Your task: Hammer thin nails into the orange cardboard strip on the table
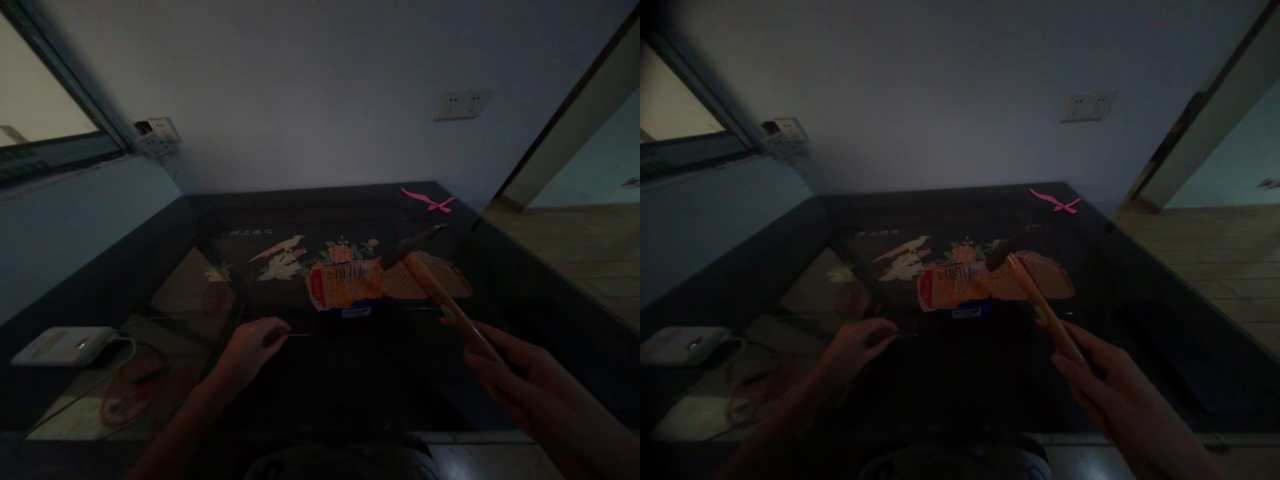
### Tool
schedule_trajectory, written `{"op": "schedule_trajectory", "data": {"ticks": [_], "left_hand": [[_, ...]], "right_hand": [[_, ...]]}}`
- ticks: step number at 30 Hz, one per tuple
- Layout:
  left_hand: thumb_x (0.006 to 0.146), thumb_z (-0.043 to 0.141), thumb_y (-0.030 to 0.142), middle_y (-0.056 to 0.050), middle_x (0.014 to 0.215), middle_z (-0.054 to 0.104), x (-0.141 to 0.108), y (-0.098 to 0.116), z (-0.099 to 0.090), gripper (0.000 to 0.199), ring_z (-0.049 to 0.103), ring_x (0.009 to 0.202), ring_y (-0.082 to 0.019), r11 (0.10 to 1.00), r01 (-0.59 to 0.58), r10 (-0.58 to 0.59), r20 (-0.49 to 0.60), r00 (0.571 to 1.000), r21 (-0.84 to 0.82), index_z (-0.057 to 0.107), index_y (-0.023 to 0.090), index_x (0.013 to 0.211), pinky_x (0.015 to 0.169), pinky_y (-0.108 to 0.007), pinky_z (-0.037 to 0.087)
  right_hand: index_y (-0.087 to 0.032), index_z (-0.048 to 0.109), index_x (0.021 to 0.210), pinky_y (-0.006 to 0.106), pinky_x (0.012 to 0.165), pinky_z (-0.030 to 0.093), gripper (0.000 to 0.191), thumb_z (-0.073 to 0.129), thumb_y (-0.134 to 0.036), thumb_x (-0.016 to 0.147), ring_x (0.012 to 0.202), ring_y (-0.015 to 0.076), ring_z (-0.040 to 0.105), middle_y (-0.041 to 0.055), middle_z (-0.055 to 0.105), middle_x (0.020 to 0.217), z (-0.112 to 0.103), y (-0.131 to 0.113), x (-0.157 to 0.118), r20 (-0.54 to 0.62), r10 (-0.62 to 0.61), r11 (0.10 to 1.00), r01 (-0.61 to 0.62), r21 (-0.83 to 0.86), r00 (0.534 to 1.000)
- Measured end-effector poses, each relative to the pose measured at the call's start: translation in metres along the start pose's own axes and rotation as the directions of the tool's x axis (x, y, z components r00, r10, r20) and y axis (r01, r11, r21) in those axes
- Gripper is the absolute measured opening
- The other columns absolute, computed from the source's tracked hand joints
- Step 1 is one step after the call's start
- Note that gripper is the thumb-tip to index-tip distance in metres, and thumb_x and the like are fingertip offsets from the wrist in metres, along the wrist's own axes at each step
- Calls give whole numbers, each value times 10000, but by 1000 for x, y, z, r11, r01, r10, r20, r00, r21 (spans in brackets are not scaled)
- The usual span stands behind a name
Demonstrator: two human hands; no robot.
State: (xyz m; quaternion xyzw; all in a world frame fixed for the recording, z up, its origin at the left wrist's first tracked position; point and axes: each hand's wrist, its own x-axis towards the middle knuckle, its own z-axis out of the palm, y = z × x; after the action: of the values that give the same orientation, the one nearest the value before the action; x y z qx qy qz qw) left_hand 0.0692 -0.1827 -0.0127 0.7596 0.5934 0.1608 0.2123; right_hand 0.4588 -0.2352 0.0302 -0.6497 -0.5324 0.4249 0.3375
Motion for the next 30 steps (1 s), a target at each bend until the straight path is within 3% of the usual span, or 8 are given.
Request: {"op": "schedule_trajectory", "data": {"ticks": [5, 10, 14, 22, 27, 30], "left_hand": [[803, 584, 264, -30, 816, 734, 2, 4, -28, 133, 695, 760, -194, 978, -141, 110, -194, 975, -154, 704, 208, 812, 711, -282, 548], [755, 660, 280, -68, 827, 755, 11, 14, -47, 118, 728, 807, -229, 878, -141, -12, -317, 948, -456, 662, 170, 798, 792, -349, 595], [736, 716, 327, -76, 829, 751, 21, 18, -49, 201, 735, 835, -252, 781, -123, -104, -322, 941, -612, 601, 173, 797, 808, -382, 606], [664, 783, 326, -58, 829, 730, 45, 37, -51, 308, 727, 779, -213, 748, -235, -112, -467, 877, -620, 641, 156, 878, 756, -351, 616], [677, 762, 260, -80, 1060, 723, 70, 64, -52, 173, 707, 878, -193, 694, -362, -15, -516, 856, -622, 692, 163, 802, 792, -325, 603], [716, 740, 241, -58, 933, 738, 92, 83, -46, 117, 705, 821, -170, 661, -405, 71, -485, 872, -632, 690, 161, 785, 765, -300, 589]], "right_hand": [[-250, 533, 1364, 179, 340, 319, 682, 656, -580, 780, 445, 99, 394, -51, 439, 601, 0, 7, 6, 86, 74, 994, -80, 74, 994], [-249, 508, 1376, 198, 342, 326, 687, 648, -574, 787, 435, 110, 401, -56, 431, 588, 2, 12, 5, 93, 72, 995, -78, 65, 993], [-287, 568, 1330, 231, 336, 345, 603, 665, -520, 782, 434, 135, 420, -35, 458, 585, 3, 8, 5, 85, 73, 996, -77, 54, 994], [-229, 503, 1385, 187, 339, 307, 727, 655, -580, 767, 422, 98, 385, -67, 429, 572, 5, 0, 2, 90, 125, 989, -132, 67, 988], [-225, 512, 1376, 190, 355, 303, 701, 665, -552, 775, 441, 97, 384, -66, 435, 584, 5, 3, 4, 69, 107, 990, -113, 86, 992], [-225, 535, 1351, 194, 355, 295, 675, 657, -560, 778, 440, 96, 379, -63, 435, 594, 6, 0, 3, 79, 111, 991, -116, 70, 991]]}}
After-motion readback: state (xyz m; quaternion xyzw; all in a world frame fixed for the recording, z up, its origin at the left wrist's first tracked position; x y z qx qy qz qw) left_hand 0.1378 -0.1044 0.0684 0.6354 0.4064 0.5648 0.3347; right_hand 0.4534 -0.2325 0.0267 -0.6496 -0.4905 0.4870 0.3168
